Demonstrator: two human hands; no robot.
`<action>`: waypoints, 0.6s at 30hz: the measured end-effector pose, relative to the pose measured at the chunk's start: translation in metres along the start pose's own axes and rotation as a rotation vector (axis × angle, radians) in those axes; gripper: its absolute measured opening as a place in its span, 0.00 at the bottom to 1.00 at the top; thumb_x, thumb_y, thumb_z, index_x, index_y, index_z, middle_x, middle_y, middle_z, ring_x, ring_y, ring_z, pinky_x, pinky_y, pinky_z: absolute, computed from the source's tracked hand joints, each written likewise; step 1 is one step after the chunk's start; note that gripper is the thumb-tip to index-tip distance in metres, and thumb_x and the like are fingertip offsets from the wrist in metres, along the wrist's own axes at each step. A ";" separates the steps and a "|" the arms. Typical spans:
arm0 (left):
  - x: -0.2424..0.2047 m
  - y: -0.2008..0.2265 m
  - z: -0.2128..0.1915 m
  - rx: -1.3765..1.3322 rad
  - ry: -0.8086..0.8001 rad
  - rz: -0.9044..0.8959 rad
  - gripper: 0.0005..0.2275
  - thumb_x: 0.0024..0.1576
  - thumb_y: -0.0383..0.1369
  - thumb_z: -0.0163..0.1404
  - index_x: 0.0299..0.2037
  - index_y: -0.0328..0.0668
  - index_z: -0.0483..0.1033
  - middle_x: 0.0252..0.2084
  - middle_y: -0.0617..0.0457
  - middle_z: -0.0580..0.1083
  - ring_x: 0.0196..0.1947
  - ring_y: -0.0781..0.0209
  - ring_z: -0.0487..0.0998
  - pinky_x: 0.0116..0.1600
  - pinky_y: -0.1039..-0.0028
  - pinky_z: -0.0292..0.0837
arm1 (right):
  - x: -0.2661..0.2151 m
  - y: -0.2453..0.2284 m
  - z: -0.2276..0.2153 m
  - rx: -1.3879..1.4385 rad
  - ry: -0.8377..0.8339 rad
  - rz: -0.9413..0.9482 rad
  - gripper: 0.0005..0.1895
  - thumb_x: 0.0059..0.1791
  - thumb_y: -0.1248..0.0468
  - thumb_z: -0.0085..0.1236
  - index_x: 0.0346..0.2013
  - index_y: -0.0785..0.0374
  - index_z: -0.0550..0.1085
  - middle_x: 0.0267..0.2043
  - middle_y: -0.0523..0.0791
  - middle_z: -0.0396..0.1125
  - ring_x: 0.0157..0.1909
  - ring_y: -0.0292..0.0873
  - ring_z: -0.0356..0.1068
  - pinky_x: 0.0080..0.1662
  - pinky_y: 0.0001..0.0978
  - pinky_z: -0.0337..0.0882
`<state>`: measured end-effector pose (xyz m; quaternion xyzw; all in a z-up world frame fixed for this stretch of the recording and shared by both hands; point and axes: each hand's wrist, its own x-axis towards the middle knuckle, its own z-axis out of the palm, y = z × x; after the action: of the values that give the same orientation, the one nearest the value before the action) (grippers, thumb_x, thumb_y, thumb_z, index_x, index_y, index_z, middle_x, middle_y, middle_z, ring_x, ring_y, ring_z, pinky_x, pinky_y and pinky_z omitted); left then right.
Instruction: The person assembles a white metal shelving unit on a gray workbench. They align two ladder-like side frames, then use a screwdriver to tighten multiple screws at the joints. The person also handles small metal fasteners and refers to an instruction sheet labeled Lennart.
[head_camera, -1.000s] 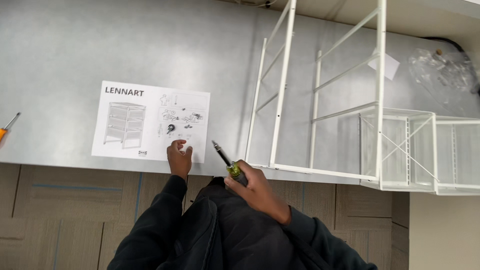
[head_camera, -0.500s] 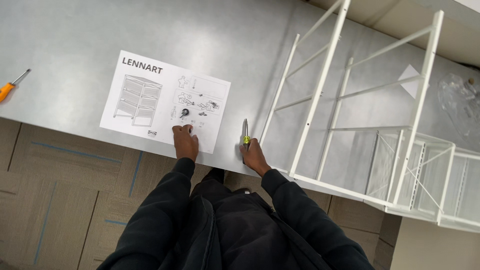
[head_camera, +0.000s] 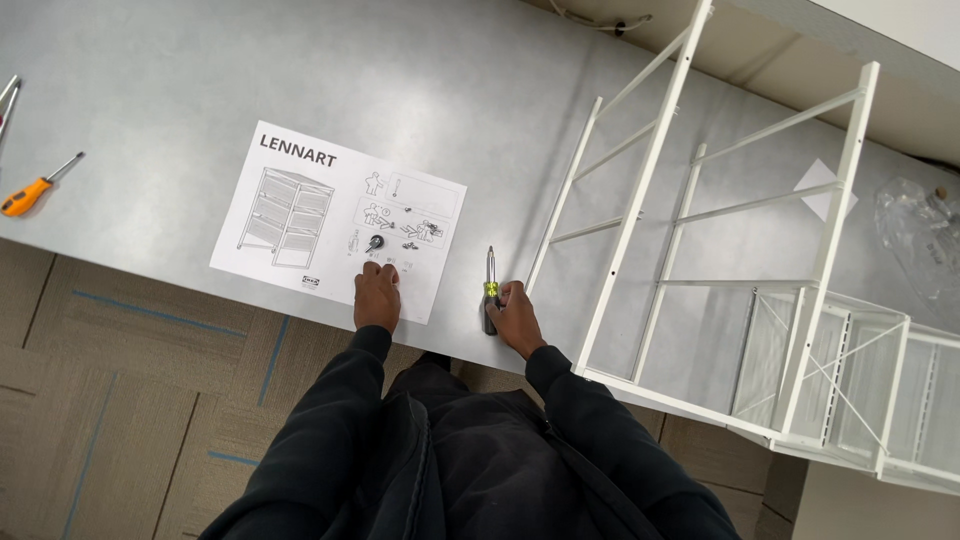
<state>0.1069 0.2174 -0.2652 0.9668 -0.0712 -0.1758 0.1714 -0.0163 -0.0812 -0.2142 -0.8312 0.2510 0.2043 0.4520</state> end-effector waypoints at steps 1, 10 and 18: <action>-0.001 0.002 -0.004 0.005 -0.003 0.013 0.07 0.70 0.25 0.60 0.50 0.50 0.76 0.57 0.51 0.70 0.61 0.44 0.83 0.62 0.60 0.83 | -0.009 -0.001 -0.004 0.009 0.010 0.005 0.26 0.64 0.56 0.61 0.70 0.63 0.62 0.64 0.62 0.72 0.66 0.64 0.79 0.60 0.59 0.81; -0.053 0.089 -0.052 -0.604 -0.356 0.297 0.08 0.68 0.28 0.63 0.54 0.46 0.81 0.59 0.41 0.76 0.59 0.37 0.85 0.64 0.54 0.85 | -0.069 0.047 0.002 0.583 0.038 0.038 0.14 0.64 0.59 0.60 0.60 0.64 0.78 0.52 0.53 0.80 0.50 0.43 0.81 0.51 0.37 0.88; -0.152 0.185 -0.077 -0.885 -0.354 0.634 0.11 0.66 0.31 0.70 0.55 0.39 0.85 0.57 0.42 0.76 0.55 0.44 0.87 0.61 0.58 0.91 | -0.168 0.000 -0.039 1.061 -0.070 -0.045 0.20 0.68 0.55 0.54 0.65 0.68 0.79 0.47 0.52 0.83 0.44 0.42 0.86 0.48 0.34 0.89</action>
<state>-0.0203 0.0983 -0.0837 0.6901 -0.3049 -0.2883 0.5896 -0.1450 -0.0757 -0.0988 -0.4861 0.2870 0.0670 0.8228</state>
